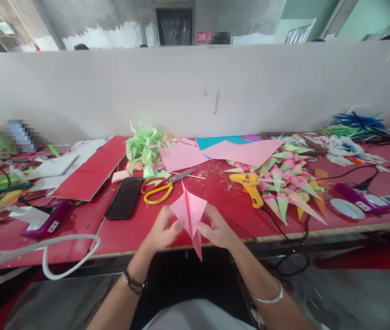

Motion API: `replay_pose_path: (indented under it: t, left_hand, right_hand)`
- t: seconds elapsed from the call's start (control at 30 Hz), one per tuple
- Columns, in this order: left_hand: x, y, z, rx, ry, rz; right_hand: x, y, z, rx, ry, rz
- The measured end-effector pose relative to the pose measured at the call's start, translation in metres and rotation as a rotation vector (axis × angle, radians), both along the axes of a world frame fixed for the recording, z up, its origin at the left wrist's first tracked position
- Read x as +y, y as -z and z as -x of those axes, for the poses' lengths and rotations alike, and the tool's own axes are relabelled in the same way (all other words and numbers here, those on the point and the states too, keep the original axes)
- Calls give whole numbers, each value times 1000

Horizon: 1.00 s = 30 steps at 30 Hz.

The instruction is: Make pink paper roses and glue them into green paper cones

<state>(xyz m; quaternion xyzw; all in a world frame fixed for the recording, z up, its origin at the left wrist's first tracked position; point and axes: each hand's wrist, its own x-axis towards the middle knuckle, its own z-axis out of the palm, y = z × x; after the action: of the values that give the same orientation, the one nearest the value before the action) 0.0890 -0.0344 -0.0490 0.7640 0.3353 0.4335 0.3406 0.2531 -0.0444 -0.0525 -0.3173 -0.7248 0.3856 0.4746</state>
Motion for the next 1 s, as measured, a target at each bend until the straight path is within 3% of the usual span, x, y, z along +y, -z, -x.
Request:
replay_pose_path:
  t: [0.13, 0.27, 0.37, 0.43, 0.5, 0.57, 0.67, 0.8, 1.0]
  left_hand:
    - [-1, -3, 2, 145, 29, -104]
    - [5, -4, 17, 140, -70, -118]
    - [16, -7, 29, 195, -325, -118]
    - [22, -14, 30, 300, -572, -246]
    - [25, -24, 24, 417, -705, -420]
    - [25, -36, 11, 539, -664, -540]
    - [24, -47, -12, 647, -533, -515]
    - [28, -47, -25, 518, -478, -345]
    - [33, -40, -18, 339, -432, -254]
  right_hand:
    - [0, -7, 0, -30, 172, 82]
    - [3, -17, -13, -39, 353, 114]
    - [7, -17, -23, -39, 446, 94]
    - [8, -16, -24, -24, 403, 73]
    - [8, -16, -21, -16, 330, 60]
    - [6, -17, -16, -14, 263, 70]
    - [6, -18, -12, -4, 206, 94]
    - [8, -10, -16, 56, 269, 158]
    - [12, 5, -18, 148, 398, 338]
